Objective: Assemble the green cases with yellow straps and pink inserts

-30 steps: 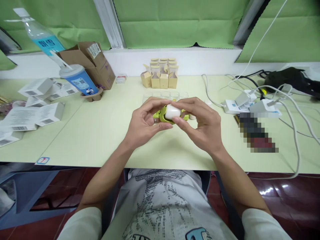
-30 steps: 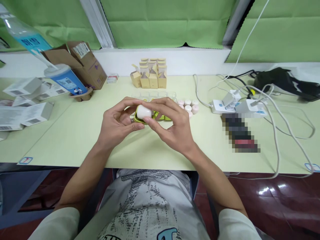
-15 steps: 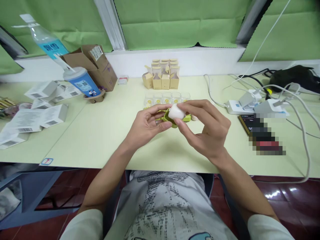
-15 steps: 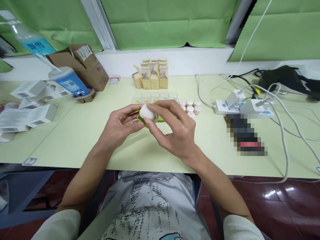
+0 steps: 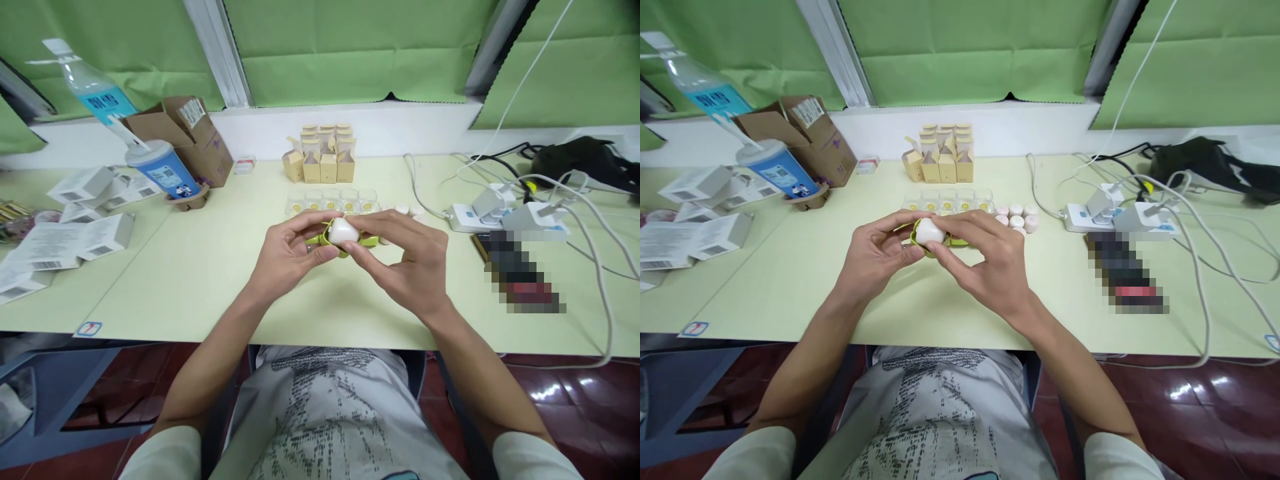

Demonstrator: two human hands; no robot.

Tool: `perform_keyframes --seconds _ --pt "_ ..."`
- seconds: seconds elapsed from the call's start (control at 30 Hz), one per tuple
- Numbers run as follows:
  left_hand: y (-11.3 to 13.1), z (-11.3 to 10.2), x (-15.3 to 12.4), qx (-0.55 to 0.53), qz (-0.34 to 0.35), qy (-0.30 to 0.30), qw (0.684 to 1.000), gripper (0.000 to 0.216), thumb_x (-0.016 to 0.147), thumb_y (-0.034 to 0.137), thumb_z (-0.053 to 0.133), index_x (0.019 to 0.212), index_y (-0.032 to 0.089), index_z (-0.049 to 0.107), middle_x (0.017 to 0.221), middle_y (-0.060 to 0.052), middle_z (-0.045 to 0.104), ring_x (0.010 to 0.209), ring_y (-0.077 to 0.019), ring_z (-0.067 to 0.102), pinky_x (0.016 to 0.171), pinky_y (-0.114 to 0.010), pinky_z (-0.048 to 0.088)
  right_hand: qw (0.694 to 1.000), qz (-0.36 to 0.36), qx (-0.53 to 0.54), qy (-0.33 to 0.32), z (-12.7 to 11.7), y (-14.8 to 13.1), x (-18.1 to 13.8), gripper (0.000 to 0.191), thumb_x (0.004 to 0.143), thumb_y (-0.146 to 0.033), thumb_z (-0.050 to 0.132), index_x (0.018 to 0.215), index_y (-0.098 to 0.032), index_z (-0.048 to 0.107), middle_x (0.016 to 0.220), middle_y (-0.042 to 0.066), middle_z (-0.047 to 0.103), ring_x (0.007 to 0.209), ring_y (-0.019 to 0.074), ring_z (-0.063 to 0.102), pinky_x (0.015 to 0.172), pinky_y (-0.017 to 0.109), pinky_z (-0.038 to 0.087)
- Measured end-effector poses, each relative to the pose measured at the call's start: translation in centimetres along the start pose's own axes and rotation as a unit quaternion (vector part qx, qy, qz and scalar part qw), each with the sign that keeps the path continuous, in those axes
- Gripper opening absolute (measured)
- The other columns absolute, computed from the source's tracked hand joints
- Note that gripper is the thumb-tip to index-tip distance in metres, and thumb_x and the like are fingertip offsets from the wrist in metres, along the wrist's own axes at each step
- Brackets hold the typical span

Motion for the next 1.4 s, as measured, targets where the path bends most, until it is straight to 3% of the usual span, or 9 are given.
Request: perform_keyframes --seconds 0.2,0.4,0.5,0.63,0.8,0.9,1.0,1.13,1.4 --pt "0.0 -0.1 0.0 -0.012 -0.001 0.008 1.000 0.053 0.071 0.041 0.109 0.119 0.028 0.089 0.125 -0.007 0.084 0.120 -0.0268 0.080 0.103 -0.038 0.069 0.999 0.009 0.014 0.036 0.3 -0.3 -0.5 0.024 0.100 -0.022 0.084 0.122 -0.027 0.088 0.114 0.007 0.089 0.092 0.0222 0.085 0.083 0.038 0.073" --pt "0.1 0.1 -0.1 -0.013 0.017 0.023 1.000 0.051 0.072 0.038 0.108 0.118 0.029 0.089 0.126 -0.007 0.083 0.120 -0.0247 0.079 0.099 -0.033 0.069 1.000 0.001 0.005 0.025 0.3 -0.5 -0.6 0.027 0.100 -0.019 0.083 0.126 -0.025 0.086 0.116 0.009 0.088 0.100 0.0227 0.085 0.085 0.038 0.076" --pt "0.0 0.1 0.0 -0.013 0.022 0.026 0.999 0.051 0.072 0.038 0.108 0.118 0.028 0.088 0.126 -0.007 0.083 0.121 -0.0253 0.079 0.099 -0.034 0.069 1.000 0.015 0.018 0.008 0.5 -0.6 -0.6 0.031 0.101 -0.019 0.080 0.130 -0.025 0.083 0.119 0.009 0.086 0.107 0.0230 0.082 0.079 0.035 0.076" --pt "-0.2 0.1 0.2 -0.010 0.022 0.027 0.999 0.054 0.065 0.036 0.112 0.113 0.027 0.088 0.120 -0.007 0.082 0.116 -0.0241 0.079 0.087 -0.028 0.068 0.999 0.029 -0.004 -0.028 0.7 -0.4 -0.5 0.038 0.104 -0.024 0.073 0.141 -0.028 0.079 0.120 0.009 0.080 0.108 0.0233 0.078 0.078 0.036 0.076" --pt "-0.1 0.3 0.1 -0.013 0.016 0.006 1.000 0.055 0.067 0.032 0.111 0.116 0.029 0.086 0.120 -0.005 0.079 0.114 -0.0208 0.076 0.074 -0.022 0.065 0.998 0.051 0.016 -0.041 0.6 -0.1 -0.3 0.025 0.104 -0.032 0.077 0.128 -0.026 0.082 0.123 0.011 0.080 0.113 0.0254 0.079 0.078 0.035 0.073" --pt "-0.1 0.4 0.1 -0.005 0.028 0.010 1.000 0.059 0.065 0.041 0.112 0.115 0.028 0.081 0.122 -0.005 0.076 0.115 -0.0215 0.076 0.075 -0.024 0.066 0.996 0.059 0.037 -0.052 0.7 -0.2 -0.3 0.024 0.104 -0.031 0.077 0.127 -0.026 0.080 0.125 0.011 0.082 0.118 0.0261 0.079 0.077 0.034 0.072" --pt "-0.3 0.5 0.2 0.024 0.045 0.021 0.998 0.064 0.066 0.053 0.110 0.111 0.027 0.074 0.120 -0.005 0.075 0.115 -0.0222 0.076 0.083 -0.029 0.068 0.993 0.080 0.049 -0.075 1.0 -0.5 -0.5 0.028 0.106 -0.031 0.075 0.133 -0.026 0.077 0.131 0.010 0.083 0.122 0.0263 0.079 0.093 0.041 0.073" --pt "-0.3 0.5 0.2 0.076 0.097 0.032 0.992 0.061 0.073 0.062 0.104 0.107 0.026 0.069 0.117 -0.006 0.076 0.118 -0.0220 0.075 0.097 -0.033 0.065 0.993 0.089 0.062 -0.054 1.3 -0.8 -0.8 0.026 0.107 -0.034 0.076 0.131 -0.027 0.077 0.136 0.010 0.083 0.127 0.0274 0.080 0.107 0.048 0.071" --pt "0.1 0.3 -0.2 0.106 0.124 -0.014 0.986 0.054 0.077 0.060 0.102 0.101 0.026 0.068 0.122 -0.008 0.072 0.121 -0.0254 0.071 0.083 -0.032 0.064 0.998 0.040 0.041 -0.006 1.3 -1.1 -0.8 0.022 0.100 -0.023 0.081 0.122 -0.026 0.083 0.124 0.009 0.086 0.121 0.0264 0.082 0.102 0.045 0.073"
Point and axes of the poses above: each hand's wrist, its own x-axis towards the middle knuckle, its own z-axis out of the palm, y = z × x, the point moved 1 cm from there along x, towards the middle knuckle
